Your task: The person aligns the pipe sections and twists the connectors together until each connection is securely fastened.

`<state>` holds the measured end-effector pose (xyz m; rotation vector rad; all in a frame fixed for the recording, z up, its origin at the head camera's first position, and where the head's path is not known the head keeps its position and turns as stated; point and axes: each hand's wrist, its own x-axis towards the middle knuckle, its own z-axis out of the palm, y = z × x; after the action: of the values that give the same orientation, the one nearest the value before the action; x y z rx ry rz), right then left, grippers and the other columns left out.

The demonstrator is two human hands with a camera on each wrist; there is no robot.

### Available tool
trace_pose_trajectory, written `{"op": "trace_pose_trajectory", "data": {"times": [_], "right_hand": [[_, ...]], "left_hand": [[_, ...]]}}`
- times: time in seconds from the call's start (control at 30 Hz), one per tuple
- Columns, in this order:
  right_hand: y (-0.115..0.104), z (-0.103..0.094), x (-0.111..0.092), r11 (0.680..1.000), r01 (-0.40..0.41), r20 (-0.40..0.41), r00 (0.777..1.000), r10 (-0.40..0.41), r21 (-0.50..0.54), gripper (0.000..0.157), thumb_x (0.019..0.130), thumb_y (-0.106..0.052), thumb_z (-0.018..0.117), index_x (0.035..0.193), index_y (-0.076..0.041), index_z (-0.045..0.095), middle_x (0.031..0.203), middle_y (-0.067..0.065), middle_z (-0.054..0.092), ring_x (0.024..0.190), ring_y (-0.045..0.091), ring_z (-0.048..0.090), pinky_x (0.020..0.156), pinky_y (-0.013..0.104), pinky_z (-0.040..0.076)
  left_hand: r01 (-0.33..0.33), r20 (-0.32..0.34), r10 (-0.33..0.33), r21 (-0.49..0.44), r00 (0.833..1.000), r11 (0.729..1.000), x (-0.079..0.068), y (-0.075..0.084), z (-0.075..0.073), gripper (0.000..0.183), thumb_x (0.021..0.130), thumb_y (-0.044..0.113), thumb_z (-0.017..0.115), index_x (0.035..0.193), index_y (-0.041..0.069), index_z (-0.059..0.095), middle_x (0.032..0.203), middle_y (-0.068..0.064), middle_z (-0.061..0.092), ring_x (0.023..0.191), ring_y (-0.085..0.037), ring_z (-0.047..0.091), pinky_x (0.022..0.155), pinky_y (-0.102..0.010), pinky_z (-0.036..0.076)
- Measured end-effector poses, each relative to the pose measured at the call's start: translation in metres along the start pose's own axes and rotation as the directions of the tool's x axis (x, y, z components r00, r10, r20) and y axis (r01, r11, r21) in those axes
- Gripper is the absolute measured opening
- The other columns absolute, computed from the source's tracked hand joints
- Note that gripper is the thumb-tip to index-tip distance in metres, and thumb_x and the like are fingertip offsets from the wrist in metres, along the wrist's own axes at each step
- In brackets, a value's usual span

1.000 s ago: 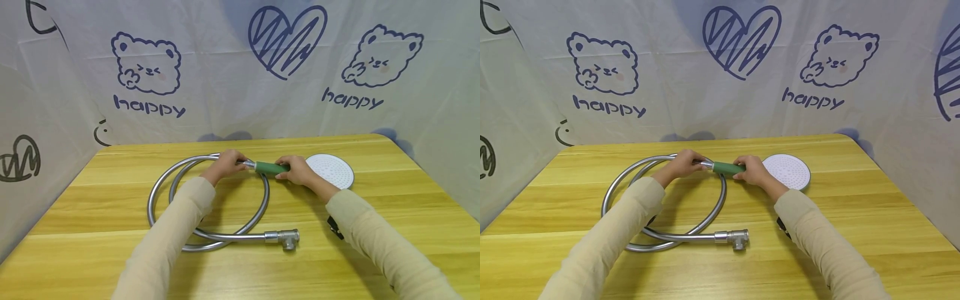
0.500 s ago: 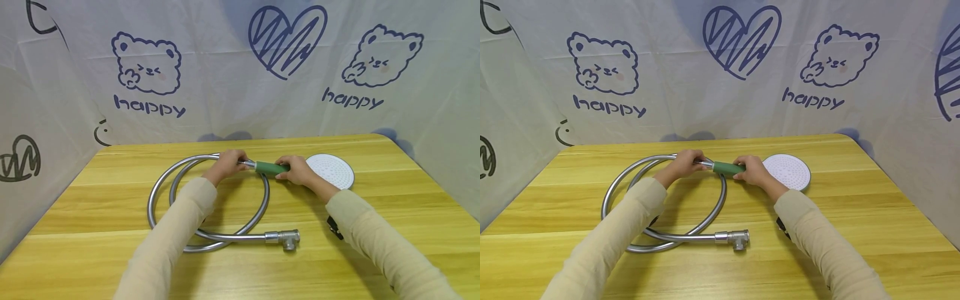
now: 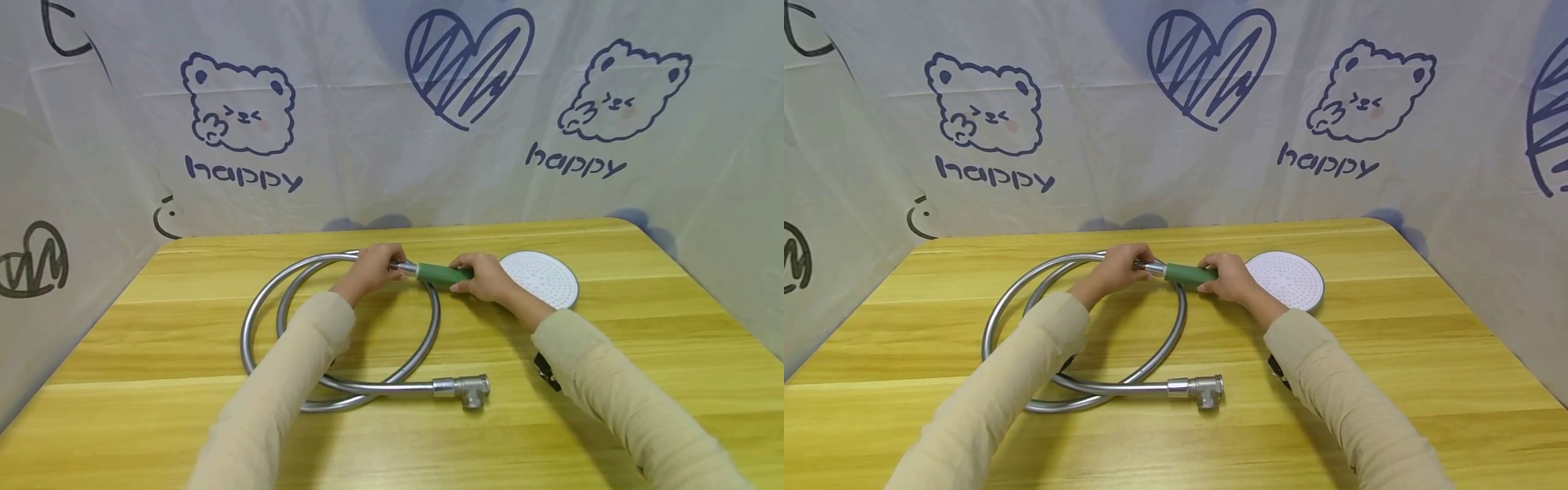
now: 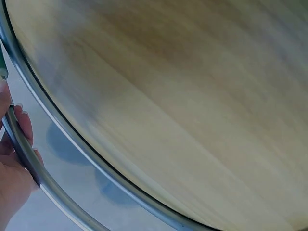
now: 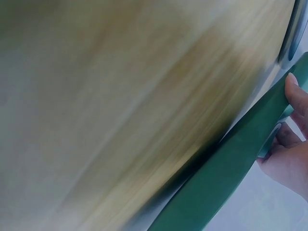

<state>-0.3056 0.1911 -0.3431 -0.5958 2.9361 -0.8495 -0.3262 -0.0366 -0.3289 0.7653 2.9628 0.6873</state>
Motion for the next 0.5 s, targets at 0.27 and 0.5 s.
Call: {"op": "trace_pose_trajectory", "data": {"times": [0.27, 0.5], "right_hand": [[0.0009, -0.0003, 0.0002, 1.000, -0.002, 0.005, 1.000, 0.002, -0.001, 0.040, 0.082, -0.014, 0.071, 0.118, 0.000, 0.060, 0.114, 0.024, 0.062, 0.101, 0.035, 0.059, 0.084, 0.043, 0.048], [-0.0001, -0.0005, -0.0004, 1.000, -0.004, 0.006, 1.000, 0.004, 0.013, 0.039, 0.082, -0.013, 0.070, 0.118, 0.000, 0.060, 0.115, 0.024, 0.062, 0.102, 0.035, 0.059, 0.085, 0.043, 0.048]], "left_hand": [[-0.043, 0.024, 0.043, 0.007, 0.999, 0.999, 0.0004, -0.0031, -0.0022, 0.024, 0.085, 0.022, 0.067, 0.102, 0.004, 0.069, 0.096, -0.009, 0.071, 0.087, -0.022, 0.062, 0.081, -0.037, 0.039], [-0.072, 0.040, 0.071, 0.032, 0.997, 0.997, 0.0023, -0.0051, -0.0018, 0.024, 0.093, 0.021, 0.056, 0.101, 0.004, 0.071, 0.090, -0.009, 0.071, 0.072, -0.018, 0.055, 0.071, -0.030, 0.037]]}}
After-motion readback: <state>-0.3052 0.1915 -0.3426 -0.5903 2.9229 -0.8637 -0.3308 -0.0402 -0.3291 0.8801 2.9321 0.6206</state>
